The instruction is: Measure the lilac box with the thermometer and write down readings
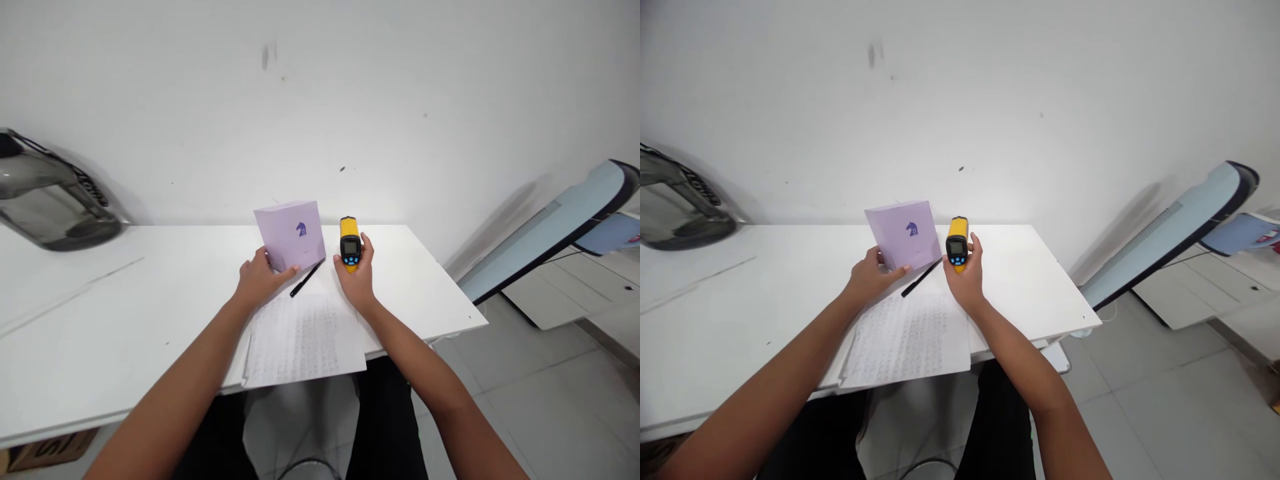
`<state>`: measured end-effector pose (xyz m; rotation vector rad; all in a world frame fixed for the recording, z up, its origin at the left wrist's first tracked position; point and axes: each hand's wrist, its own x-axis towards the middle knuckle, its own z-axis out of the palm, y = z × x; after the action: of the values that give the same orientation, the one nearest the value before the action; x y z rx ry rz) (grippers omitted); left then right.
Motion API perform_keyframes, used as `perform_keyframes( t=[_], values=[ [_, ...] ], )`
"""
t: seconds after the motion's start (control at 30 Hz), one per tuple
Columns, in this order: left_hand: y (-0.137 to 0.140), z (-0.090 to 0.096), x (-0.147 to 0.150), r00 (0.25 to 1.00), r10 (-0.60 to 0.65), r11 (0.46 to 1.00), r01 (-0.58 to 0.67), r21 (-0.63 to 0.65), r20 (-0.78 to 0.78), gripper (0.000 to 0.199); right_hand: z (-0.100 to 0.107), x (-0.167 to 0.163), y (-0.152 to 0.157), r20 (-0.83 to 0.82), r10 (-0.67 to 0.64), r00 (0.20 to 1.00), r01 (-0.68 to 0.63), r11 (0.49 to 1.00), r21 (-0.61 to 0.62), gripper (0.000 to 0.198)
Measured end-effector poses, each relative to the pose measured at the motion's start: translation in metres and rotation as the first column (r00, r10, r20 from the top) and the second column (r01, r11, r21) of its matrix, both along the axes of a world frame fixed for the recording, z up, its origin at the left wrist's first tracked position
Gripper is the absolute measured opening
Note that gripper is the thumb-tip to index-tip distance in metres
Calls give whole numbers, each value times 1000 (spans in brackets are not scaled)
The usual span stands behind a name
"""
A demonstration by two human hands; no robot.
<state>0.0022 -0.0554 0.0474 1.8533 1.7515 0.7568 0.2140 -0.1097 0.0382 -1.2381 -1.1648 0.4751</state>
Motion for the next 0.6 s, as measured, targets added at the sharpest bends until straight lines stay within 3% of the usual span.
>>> perform_keyframes(
  t=[0.6],
  values=[
    [1,-3,-1,1000,4,1000,-4,-18,16,97,-3,2,1,58,0,998,0,1000,-3,87]
  ],
)
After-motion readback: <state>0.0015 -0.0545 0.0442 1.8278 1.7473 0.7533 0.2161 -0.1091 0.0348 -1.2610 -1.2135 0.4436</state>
